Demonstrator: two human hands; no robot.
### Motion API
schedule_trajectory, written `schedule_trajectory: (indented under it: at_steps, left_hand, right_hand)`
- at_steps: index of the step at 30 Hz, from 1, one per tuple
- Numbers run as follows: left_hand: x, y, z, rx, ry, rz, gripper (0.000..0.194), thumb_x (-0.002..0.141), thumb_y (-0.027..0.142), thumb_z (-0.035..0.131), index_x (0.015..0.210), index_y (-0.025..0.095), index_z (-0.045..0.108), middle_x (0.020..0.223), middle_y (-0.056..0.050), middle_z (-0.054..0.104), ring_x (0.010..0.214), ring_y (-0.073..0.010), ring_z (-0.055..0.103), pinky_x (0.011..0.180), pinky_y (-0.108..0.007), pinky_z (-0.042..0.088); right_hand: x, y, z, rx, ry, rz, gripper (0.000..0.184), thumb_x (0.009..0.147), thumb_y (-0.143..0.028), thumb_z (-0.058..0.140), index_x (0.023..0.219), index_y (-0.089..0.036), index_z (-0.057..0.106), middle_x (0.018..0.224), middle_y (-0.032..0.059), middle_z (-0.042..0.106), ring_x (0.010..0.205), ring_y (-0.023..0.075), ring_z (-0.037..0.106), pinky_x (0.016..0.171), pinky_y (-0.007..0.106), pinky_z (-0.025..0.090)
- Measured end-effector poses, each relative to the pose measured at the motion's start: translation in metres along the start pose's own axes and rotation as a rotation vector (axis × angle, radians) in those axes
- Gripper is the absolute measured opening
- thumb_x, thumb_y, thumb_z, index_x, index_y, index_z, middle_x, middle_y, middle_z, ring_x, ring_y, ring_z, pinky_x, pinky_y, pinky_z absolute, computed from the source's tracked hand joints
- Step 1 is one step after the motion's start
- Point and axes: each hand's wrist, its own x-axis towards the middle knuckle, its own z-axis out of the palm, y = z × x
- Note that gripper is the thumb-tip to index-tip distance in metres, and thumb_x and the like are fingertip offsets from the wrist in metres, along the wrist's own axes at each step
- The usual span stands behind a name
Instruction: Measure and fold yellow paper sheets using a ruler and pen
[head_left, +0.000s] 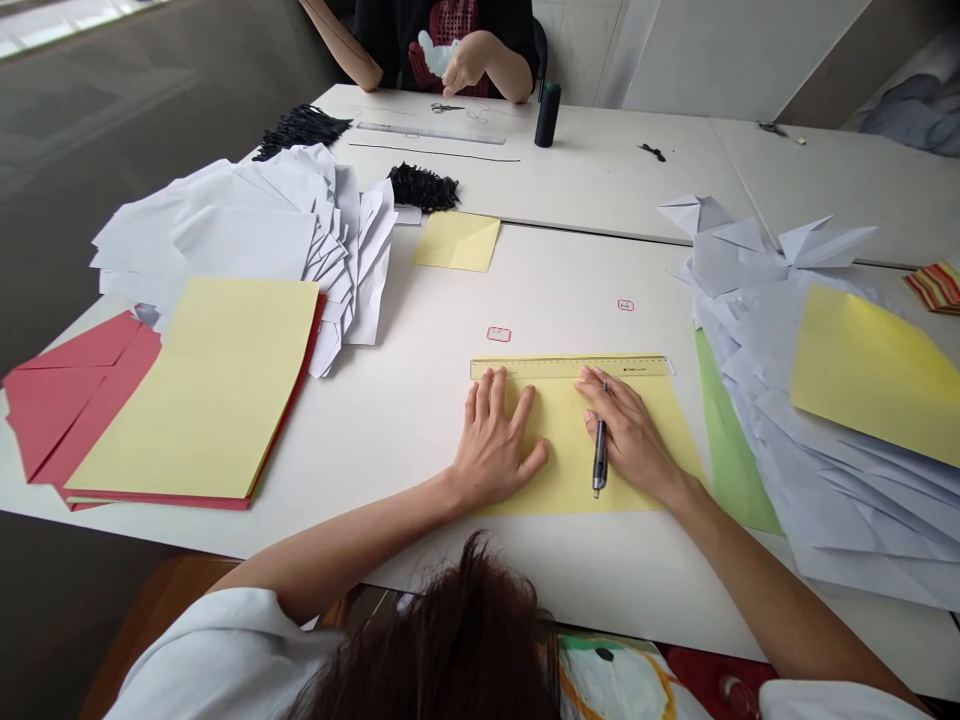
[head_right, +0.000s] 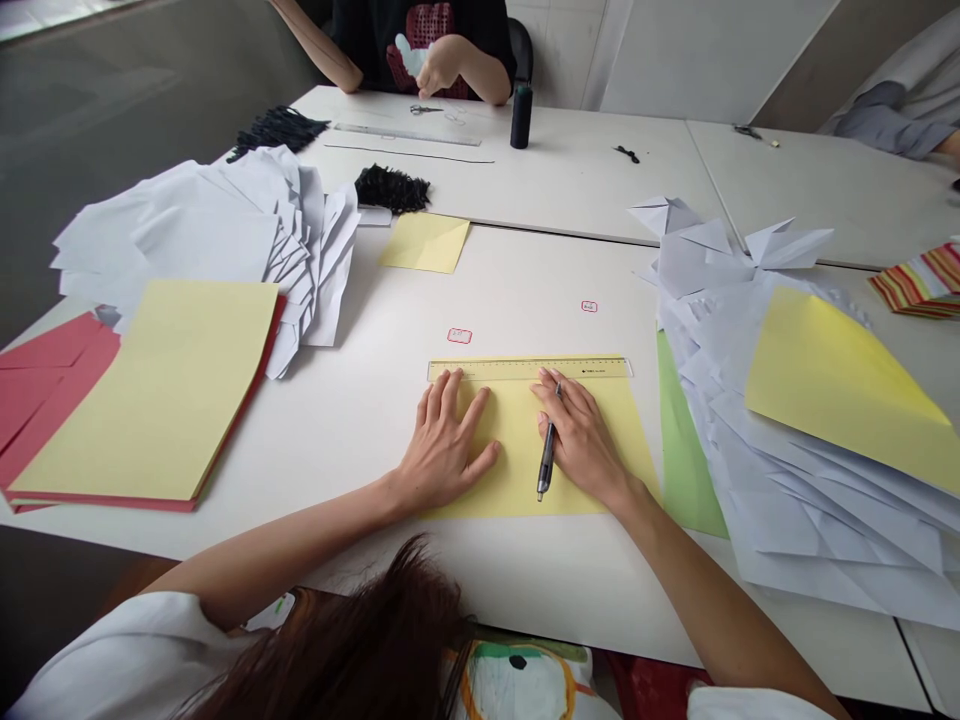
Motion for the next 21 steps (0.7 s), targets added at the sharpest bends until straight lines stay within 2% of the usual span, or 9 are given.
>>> schedule_trajectory:
  at_steps: [21]
  left_hand:
    - [0.0016,-0.0011,0.0025,0.032,0.008,-0.002,0.068,0.096,0.054,0.046,0.150,0.012,0.042,0.165,-0.026,0.013,0.153,-0.0460,0.008,0.121,-0.061,0.016]
  right_hand:
    - [-0.0009,0.0032,0.0029,-0.023,-0.033,0.035,0.046,0.098,-0.018,0.042,0.144,-0.023,0.044,0.159,0.0108,0.041,0.152,0.0260,0.031,0.119,0.052,0.036]
